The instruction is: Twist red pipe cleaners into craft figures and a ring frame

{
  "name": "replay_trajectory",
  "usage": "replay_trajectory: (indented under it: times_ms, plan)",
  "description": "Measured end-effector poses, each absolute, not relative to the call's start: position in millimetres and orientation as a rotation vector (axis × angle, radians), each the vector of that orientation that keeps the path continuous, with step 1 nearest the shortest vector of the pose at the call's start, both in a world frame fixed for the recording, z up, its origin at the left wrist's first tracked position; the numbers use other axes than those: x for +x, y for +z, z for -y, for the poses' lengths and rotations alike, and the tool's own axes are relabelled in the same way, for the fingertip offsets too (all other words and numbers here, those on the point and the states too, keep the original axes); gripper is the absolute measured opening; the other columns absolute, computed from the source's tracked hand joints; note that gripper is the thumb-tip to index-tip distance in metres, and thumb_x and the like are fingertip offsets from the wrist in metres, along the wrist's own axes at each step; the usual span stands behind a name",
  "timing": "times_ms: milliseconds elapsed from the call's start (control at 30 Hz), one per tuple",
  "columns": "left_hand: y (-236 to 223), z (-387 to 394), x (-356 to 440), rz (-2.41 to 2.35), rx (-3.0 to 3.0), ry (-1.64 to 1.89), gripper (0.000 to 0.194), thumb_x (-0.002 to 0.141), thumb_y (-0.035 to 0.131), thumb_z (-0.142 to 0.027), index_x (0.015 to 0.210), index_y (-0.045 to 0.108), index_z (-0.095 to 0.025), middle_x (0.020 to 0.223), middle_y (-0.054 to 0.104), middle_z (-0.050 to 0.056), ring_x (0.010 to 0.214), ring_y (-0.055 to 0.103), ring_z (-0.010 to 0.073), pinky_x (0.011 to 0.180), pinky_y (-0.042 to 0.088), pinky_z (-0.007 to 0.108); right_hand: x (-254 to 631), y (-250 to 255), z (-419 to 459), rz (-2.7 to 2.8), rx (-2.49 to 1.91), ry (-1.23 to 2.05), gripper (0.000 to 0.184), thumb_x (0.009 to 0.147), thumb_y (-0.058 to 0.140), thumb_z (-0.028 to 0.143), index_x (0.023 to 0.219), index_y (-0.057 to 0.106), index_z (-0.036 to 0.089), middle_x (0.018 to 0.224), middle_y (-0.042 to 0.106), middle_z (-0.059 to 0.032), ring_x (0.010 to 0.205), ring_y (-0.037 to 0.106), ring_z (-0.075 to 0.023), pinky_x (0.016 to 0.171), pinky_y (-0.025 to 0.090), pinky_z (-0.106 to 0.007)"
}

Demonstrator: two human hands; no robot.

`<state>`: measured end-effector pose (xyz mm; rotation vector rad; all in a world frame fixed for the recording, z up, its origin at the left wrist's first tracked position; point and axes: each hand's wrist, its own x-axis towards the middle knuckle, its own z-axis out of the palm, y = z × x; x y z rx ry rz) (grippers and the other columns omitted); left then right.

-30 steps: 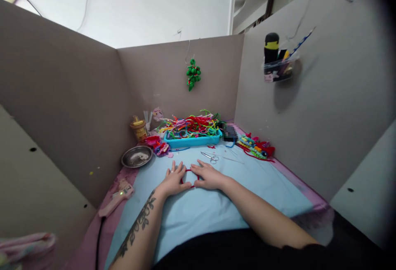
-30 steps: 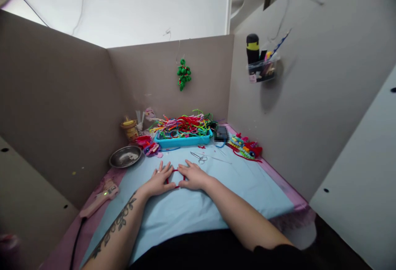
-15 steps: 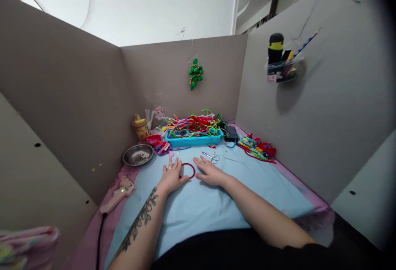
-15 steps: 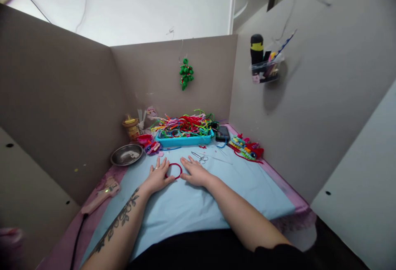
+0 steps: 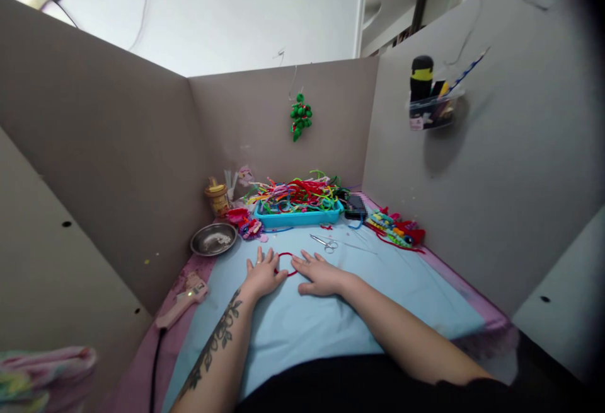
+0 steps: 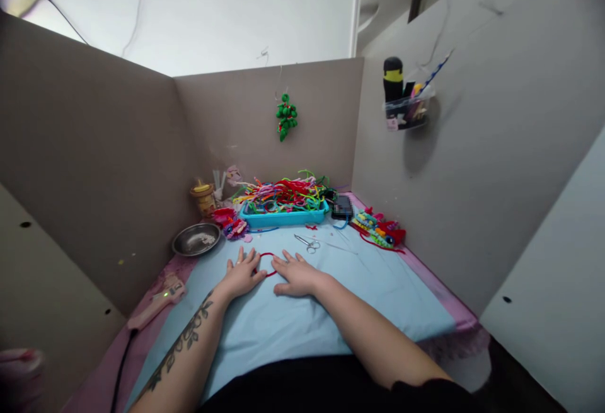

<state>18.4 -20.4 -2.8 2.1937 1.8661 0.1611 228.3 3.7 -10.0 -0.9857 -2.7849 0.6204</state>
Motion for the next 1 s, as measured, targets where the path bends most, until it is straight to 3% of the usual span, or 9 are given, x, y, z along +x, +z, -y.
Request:
replay_trajectory:
  times_ms: [267, 400, 533, 767, 1000]
  plan:
    - [-8.6, 17.6, 18.2, -1.877, 2.204, 0.214, 0.065, 0.08, 0.036, -0.054, 0.137, 0.032, -0.023, 0.149, 0.015, 0.009, 0.135, -0.005, 0.0369, 0.097, 0.008, 0.068, 230.2, -9.9, -4.8, 2.718, -0.969, 0.692, 0.082, 0.073, 0.059, 0.049, 0.141, 0.021, 0.024, 0.148, 0.02, -0.0078, 0.136, 0.007, -0.032, 0.106, 0.01, -0.056]
    - [-1.0, 16.3, 31.3, -1.879, 2.293, 0.393, 0.063, 0.085, 0.028, -0.05, 0.14, 0.025, -0.021, 0.15, 0.015, 0.008, 0.136, -0.004, 0.033, 0.1, 0.004, 0.064, 228.9, -18.2, -12.0, 2.477, -0.961, 0.672, 0.073, 0.08, 0.051, 0.042, 0.142, 0.022, 0.015, 0.148, 0.019, -0.0113, 0.136, 0.015, -0.0259, 0.109, 0.017, -0.045]
    - [9.8, 3.4, 55.6, -1.727, 2.428, 0.332, 0.062, 0.086, 0.026, -0.049, 0.139, 0.028, -0.018, 0.149, 0.018, 0.01, 0.136, -0.001, 0.0329, 0.104, 0.003, 0.058, 228.2, -21.0, -21.8, 2.067, -1.092, 0.631, 0.056, 0.086, 0.038, 0.036, 0.137, 0.033, 0.012, 0.142, 0.033, -0.0148, 0.132, 0.029, -0.0225, 0.108, 0.023, -0.041]
    - [-11.7, -23.3, 71.5, -1.782, 2.382, 0.197, 0.063, 0.087, 0.025, -0.047, 0.139, 0.027, -0.011, 0.147, 0.022, 0.015, 0.136, 0.008, 0.034, 0.105, 0.011, 0.054, 230.0, -21.2, -23.2, 1.909, -1.052, 0.607, 0.05, 0.085, 0.042, 0.033, 0.132, 0.042, 0.016, 0.132, 0.046, -0.0145, 0.122, 0.041, -0.0252, 0.1, 0.035, -0.044]
    - [-20.2, -23.4, 68.1, -1.804, 2.426, 0.115, 0.056, 0.089, 0.015, -0.05, 0.14, 0.023, -0.029, 0.15, 0.015, 0.006, 0.136, 0.005, 0.0337, 0.104, 0.015, 0.055, 226.4, -26.3, -22.8, 1.874, -0.958, 0.668, 0.049, 0.084, 0.045, 0.038, 0.13, 0.045, 0.02, 0.13, 0.047, -0.0134, 0.117, 0.046, -0.0263, 0.094, 0.04, -0.045]
